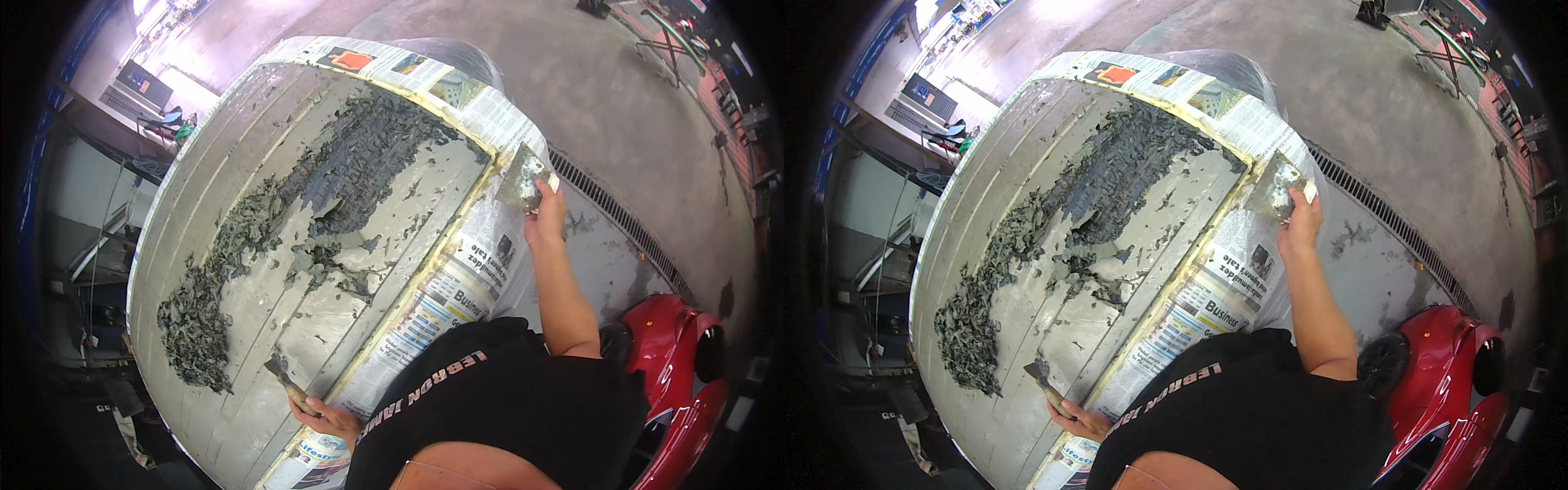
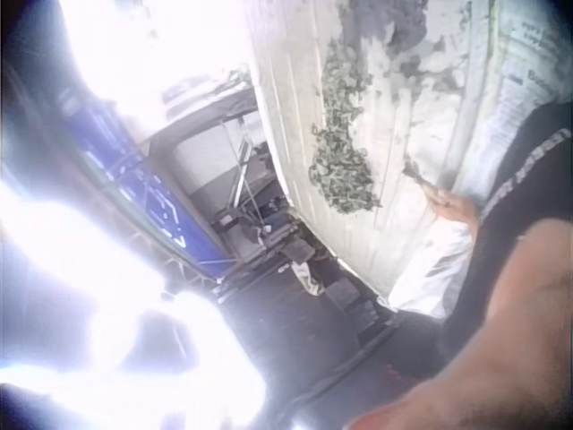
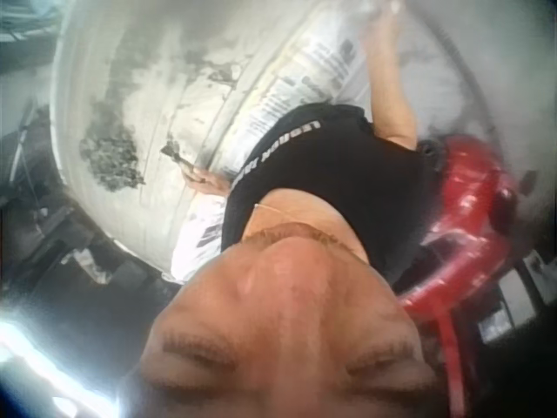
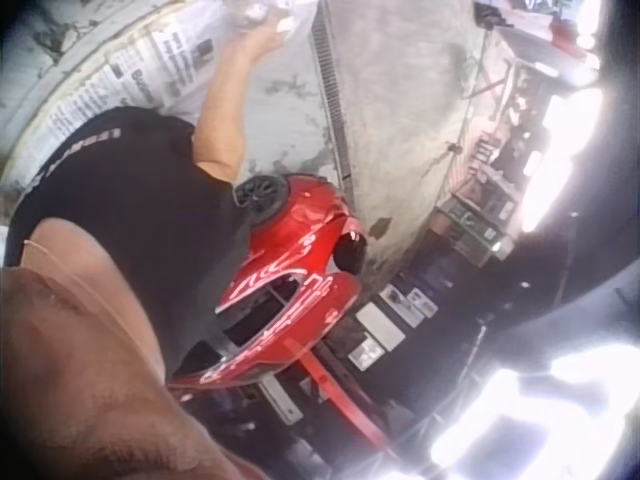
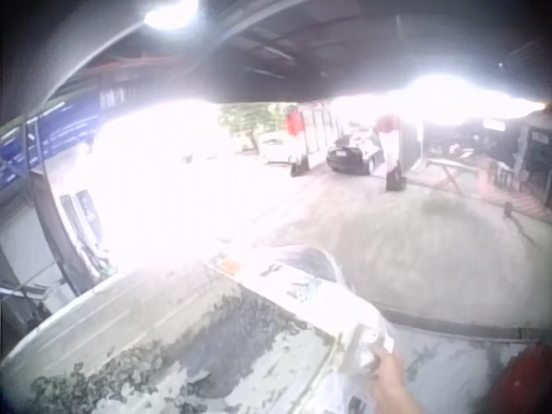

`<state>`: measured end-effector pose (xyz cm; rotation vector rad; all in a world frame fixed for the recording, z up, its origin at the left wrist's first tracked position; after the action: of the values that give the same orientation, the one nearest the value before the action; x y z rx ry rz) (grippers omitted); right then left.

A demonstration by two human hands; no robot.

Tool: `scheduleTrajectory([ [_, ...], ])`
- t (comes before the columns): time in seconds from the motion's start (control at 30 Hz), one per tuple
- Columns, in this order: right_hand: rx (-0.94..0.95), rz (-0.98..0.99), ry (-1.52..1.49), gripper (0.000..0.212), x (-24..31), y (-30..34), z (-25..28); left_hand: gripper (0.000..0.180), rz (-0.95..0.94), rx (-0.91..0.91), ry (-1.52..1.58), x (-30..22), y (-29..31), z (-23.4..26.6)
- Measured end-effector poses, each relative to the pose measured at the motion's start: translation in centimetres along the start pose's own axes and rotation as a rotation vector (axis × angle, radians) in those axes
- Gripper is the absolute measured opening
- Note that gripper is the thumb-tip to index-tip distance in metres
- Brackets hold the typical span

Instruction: The person scrapes thick, dried paint off the hood of a car using a putty knife and a scraper. They repeatedly lift and remove chunks of paint, working across the surface of the hood.

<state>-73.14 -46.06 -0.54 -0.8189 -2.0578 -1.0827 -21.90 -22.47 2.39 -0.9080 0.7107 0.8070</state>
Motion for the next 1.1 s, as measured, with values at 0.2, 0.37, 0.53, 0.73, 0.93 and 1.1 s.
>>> scheduleTrajectory([
  [0.2, 0.195, -0.237, 0.203, 0.036, -1.8, 2.4, -0.2, 0.06, -0.02, 0.028, -0.018, -0.4, 0.2, -0.1],
  [0.37, 0.253, -0.019, 0.381, 0.032, -2.2, 3.1, -1.9, 0.061, 0.009, 0.014, -0.032, -0.7, 0.4, -0.2],
  [0.53, 0.21, 0.015, 0.461, 0.028, -2.9, 3.2, -4.1, 0.062, 0.031, 0.006, -0.047, -0.2, 0.5, -0.2],
  [0.73, 0.15, 0.041, 0.47, 0.027, -3.6, 2.0, -4.9, 0.06, 0.009, 0.02, -0.028, 0.4, 0.4, -0.1],
  [0.93, 0.133, 0.054, 0.501, 0.028, -3.8, 1.8, -6.7, 0.059, 0.005, 0.033, -0.074, -0.3, 0.4, 0.0],
  [1.1, 0.147, 0.064, 0.499, 0.027, -4.0, 2.8, -4.5, 0.06, 0.03, 0.026, -0.007, 1.1, 0.2, -0.1],
])
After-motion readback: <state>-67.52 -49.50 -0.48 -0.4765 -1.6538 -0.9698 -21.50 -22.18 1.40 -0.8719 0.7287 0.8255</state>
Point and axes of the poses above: each hand's wrist, its own y-axis away from the middle knuckle, its own z-axis out of the back of the hand, x = y × z, the point moved 4 cm from there along -y, towards the middle knuckle, and after that the axes turned 12 degrees about -x, right-handed, at the moved point
